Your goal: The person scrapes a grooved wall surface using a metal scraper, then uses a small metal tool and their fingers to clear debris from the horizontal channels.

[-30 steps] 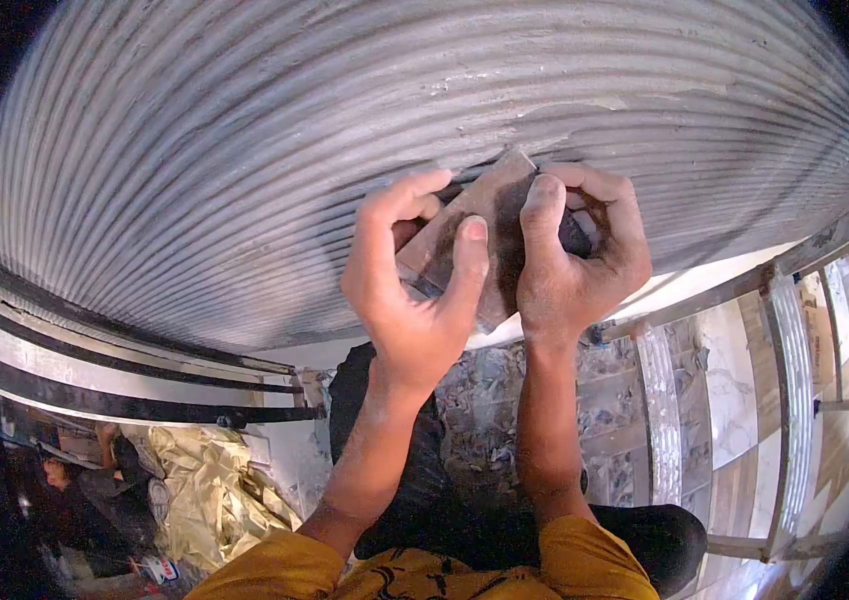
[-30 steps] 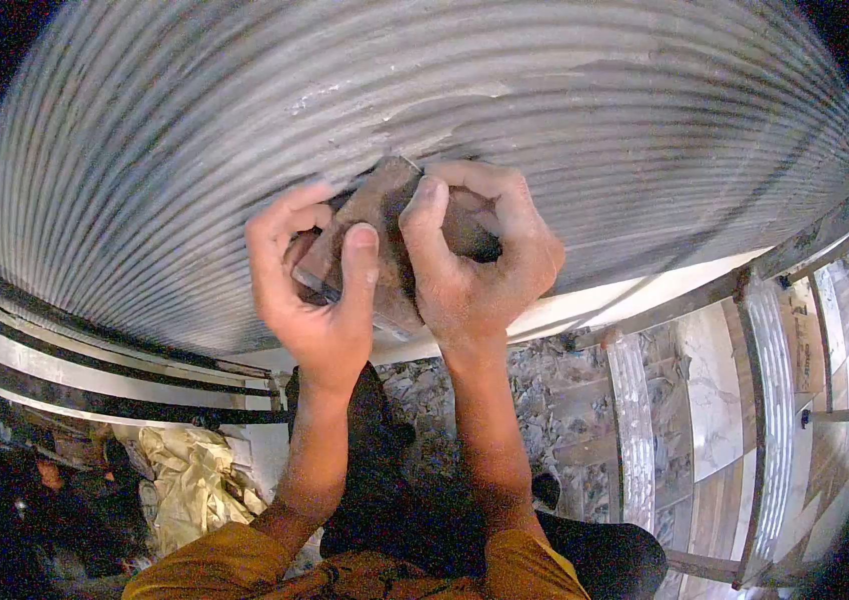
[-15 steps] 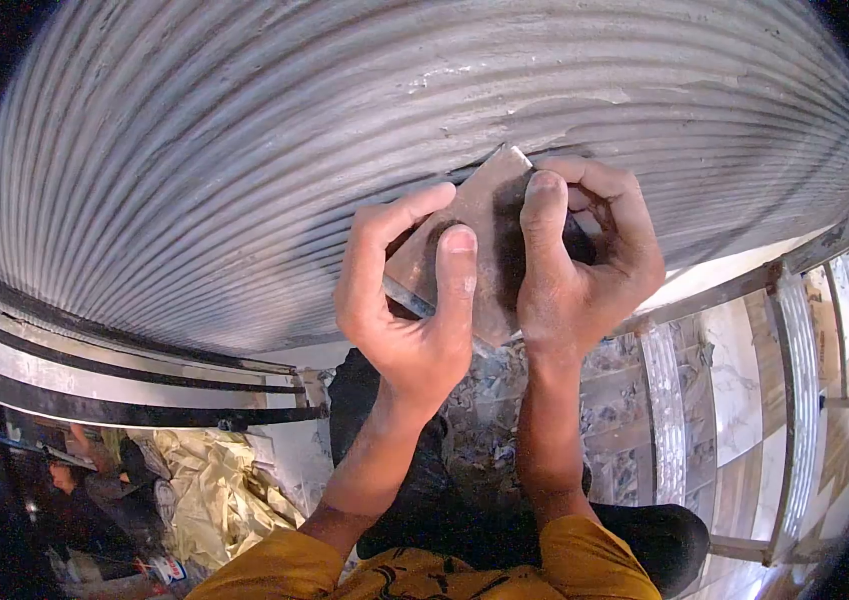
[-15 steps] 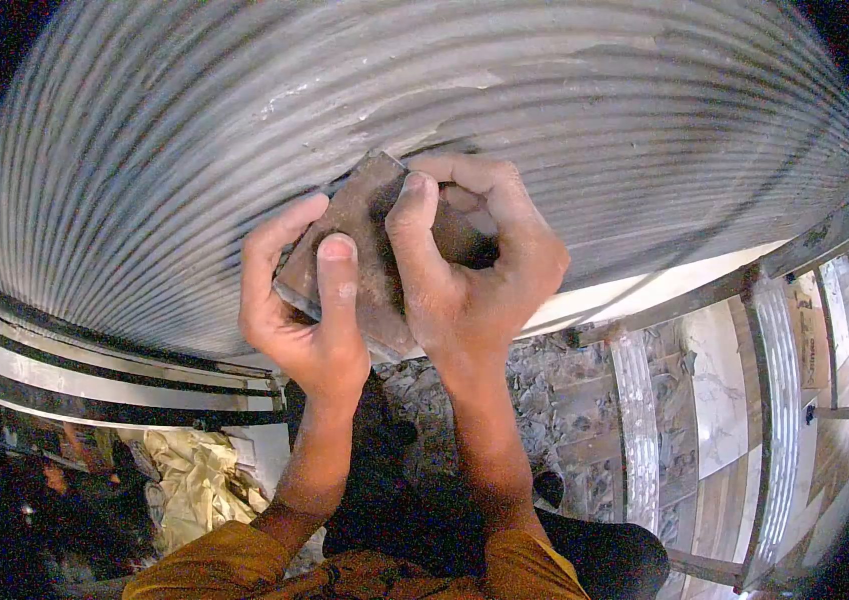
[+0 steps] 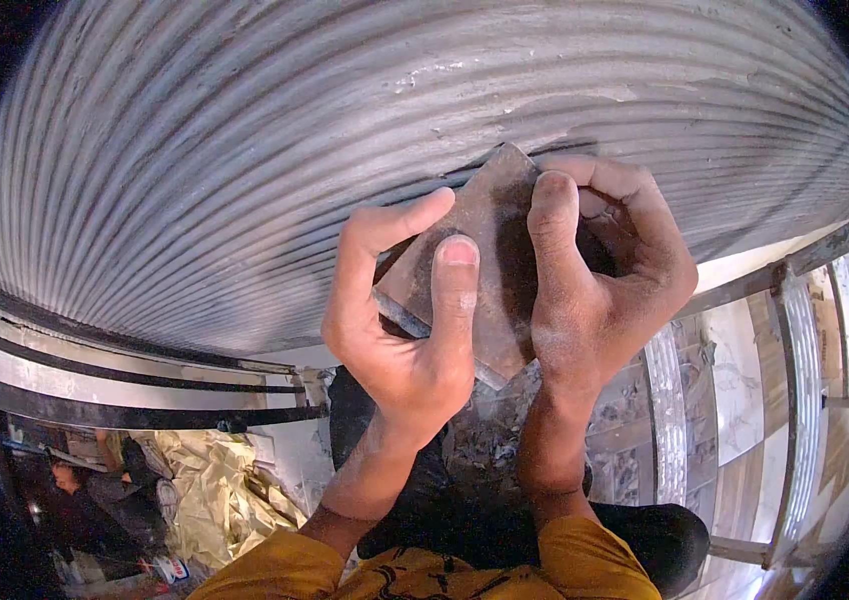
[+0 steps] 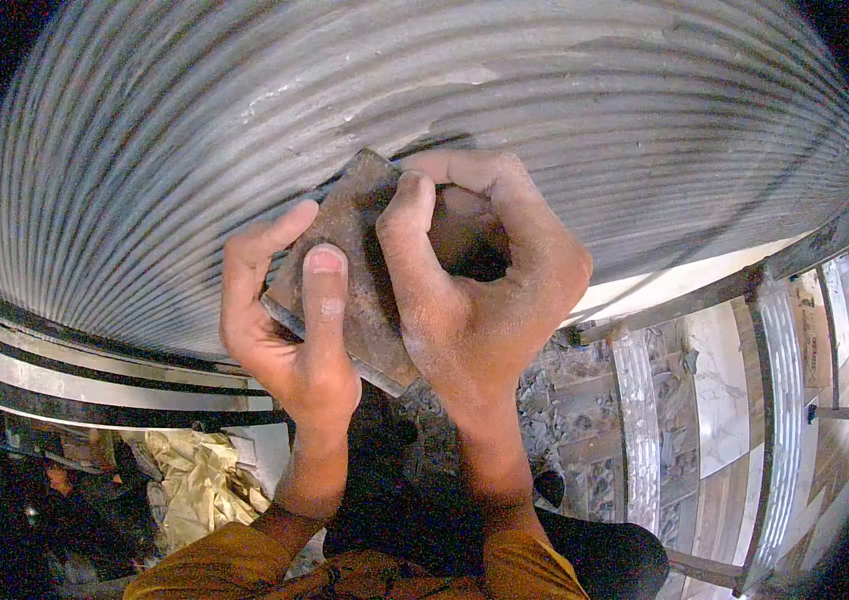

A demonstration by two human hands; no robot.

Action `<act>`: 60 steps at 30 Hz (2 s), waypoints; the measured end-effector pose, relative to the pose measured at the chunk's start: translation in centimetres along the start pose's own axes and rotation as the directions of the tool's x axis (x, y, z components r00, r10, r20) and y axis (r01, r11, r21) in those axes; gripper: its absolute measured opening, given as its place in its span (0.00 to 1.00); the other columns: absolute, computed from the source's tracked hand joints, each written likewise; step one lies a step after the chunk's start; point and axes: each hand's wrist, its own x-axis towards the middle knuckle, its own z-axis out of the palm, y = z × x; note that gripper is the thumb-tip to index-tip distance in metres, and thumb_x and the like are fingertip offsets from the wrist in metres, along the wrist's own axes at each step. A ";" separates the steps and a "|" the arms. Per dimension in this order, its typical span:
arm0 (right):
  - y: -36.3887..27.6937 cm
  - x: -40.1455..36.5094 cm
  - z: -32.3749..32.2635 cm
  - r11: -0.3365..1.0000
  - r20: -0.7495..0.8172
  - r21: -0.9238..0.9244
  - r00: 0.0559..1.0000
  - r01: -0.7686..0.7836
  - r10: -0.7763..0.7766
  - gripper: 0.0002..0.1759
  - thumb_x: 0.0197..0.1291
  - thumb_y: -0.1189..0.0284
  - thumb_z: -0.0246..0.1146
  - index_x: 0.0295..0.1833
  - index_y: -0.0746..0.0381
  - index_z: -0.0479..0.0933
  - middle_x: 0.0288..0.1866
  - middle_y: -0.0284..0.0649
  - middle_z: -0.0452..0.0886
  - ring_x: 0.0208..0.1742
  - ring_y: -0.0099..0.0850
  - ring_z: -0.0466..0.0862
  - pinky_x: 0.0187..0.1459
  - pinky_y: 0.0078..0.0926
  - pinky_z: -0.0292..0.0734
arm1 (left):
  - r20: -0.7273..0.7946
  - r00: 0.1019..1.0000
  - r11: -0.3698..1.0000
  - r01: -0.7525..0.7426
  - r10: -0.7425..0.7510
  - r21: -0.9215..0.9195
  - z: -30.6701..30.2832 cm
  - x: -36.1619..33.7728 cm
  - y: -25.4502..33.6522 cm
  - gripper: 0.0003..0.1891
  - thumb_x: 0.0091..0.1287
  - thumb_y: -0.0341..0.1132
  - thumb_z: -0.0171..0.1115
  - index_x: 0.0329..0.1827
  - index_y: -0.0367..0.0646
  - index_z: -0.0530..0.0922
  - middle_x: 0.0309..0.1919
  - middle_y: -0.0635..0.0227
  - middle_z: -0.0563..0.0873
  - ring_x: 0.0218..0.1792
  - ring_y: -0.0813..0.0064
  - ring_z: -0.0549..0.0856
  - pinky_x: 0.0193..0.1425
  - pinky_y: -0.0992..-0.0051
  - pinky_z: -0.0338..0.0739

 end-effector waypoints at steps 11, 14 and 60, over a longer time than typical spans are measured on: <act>-1.5 0.7 -0.9 0.991 0.121 -0.105 0.988 -0.087 0.100 0.01 0.58 0.83 0.65 0.36 0.68 0.81 0.29 0.31 0.82 0.32 0.16 0.79 0.37 0.12 0.74 | 0.006 0.999 0.999 0.044 -0.044 -0.024 0.1 -0.1 0.7 0.11 0.65 0.26 0.64 0.48 0.32 0.79 0.39 0.61 0.82 0.41 0.75 0.80 0.49 0.76 0.74; -0.3 0.7 -0.8 0.999 0.121 -0.048 0.992 0.026 -0.020 0.02 0.57 0.83 0.66 0.36 0.68 0.81 0.28 0.30 0.81 0.31 0.15 0.79 0.35 0.11 0.73 | -0.039 0.999 0.999 0.031 -0.032 -0.022 0.7 -0.3 0.3 0.10 0.65 0.27 0.64 0.47 0.32 0.80 0.39 0.61 0.82 0.41 0.73 0.81 0.49 0.75 0.74; 3.3 0.1 1.0 0.961 -0.089 -0.014 0.957 0.277 -0.277 0.04 0.51 0.78 0.69 0.34 0.63 0.82 0.24 0.34 0.83 0.23 0.16 0.77 0.25 0.16 0.71 | 0.077 0.971 0.963 -0.236 0.228 0.132 -0.1 1.6 -1.1 0.13 0.61 0.22 0.65 0.50 0.36 0.83 0.34 0.61 0.83 0.34 0.68 0.80 0.40 0.74 0.74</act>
